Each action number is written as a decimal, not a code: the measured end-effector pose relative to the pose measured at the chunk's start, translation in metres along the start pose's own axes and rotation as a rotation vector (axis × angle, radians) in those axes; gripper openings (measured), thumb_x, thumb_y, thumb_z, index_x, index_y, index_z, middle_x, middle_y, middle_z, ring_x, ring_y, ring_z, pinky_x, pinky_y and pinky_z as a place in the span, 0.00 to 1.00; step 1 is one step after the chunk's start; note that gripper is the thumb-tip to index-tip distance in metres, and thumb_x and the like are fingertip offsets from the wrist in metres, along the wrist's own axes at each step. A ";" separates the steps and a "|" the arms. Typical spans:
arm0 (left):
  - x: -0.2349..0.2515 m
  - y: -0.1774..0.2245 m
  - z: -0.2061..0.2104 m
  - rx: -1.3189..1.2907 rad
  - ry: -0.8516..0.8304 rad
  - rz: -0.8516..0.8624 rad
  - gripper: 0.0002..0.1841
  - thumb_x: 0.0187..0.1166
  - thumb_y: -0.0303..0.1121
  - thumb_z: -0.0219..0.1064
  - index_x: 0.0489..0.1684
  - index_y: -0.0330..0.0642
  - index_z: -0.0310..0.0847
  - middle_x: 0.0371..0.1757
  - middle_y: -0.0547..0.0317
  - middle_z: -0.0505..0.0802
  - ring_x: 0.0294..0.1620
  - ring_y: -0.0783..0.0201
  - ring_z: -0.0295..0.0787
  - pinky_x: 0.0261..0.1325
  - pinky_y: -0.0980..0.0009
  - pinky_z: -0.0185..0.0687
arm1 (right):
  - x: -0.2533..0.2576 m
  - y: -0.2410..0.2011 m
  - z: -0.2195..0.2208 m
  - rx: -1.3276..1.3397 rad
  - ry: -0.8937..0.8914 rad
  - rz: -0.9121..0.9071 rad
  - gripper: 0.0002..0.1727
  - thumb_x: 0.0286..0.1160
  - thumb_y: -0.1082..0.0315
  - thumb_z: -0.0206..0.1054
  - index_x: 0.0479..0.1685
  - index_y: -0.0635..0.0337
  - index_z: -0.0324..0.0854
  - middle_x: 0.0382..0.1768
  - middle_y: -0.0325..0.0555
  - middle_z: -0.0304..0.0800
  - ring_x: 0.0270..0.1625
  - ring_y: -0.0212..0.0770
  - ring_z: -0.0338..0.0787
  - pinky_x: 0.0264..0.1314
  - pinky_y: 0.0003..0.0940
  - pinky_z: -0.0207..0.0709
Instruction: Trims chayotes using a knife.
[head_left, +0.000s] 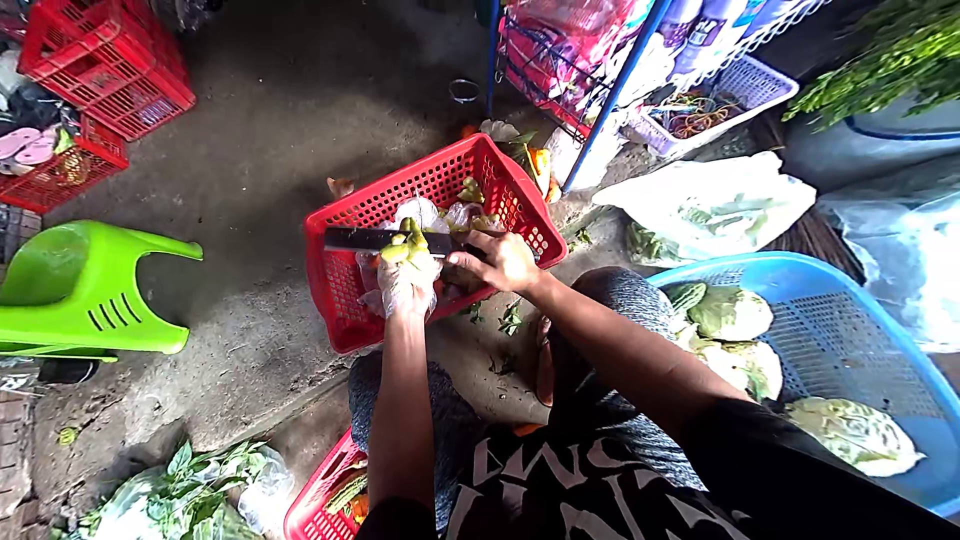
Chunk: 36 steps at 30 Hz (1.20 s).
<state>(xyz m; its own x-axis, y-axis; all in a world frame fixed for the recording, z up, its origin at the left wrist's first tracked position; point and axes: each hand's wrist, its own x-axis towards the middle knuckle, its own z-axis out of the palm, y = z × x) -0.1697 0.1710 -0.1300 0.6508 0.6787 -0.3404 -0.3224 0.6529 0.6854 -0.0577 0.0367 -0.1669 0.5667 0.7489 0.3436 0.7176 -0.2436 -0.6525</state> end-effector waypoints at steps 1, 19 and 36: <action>0.000 0.001 0.000 0.019 -0.057 -0.033 0.18 0.93 0.47 0.43 0.51 0.50 0.79 0.38 0.57 0.88 0.32 0.63 0.87 0.30 0.68 0.84 | 0.002 0.007 -0.003 0.002 -0.036 0.093 0.36 0.82 0.33 0.56 0.62 0.56 0.90 0.42 0.57 0.96 0.44 0.62 0.95 0.45 0.70 0.82; -0.004 0.005 -0.004 0.010 -0.160 -0.111 0.20 0.89 0.47 0.45 0.55 0.43 0.78 0.39 0.48 0.89 0.28 0.59 0.87 0.25 0.69 0.82 | 0.026 0.025 -0.015 -0.040 -0.184 0.480 0.33 0.87 0.34 0.52 0.67 0.50 0.85 0.46 0.64 0.93 0.51 0.72 0.91 0.48 0.78 0.77; -0.004 0.000 0.005 0.012 -0.039 0.065 0.17 0.93 0.48 0.46 0.59 0.51 0.77 0.46 0.62 0.90 0.49 0.67 0.89 0.52 0.65 0.88 | -0.001 -0.024 -0.004 -0.154 0.174 -0.493 0.34 0.83 0.37 0.57 0.59 0.59 0.91 0.30 0.49 0.93 0.34 0.48 0.93 0.37 0.45 0.85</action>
<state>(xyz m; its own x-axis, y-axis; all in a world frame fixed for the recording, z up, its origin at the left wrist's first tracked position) -0.1686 0.1666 -0.1251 0.6553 0.7055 -0.2699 -0.3566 0.6039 0.7128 -0.0740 0.0393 -0.1490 0.1969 0.6871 0.6993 0.9588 0.0140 -0.2838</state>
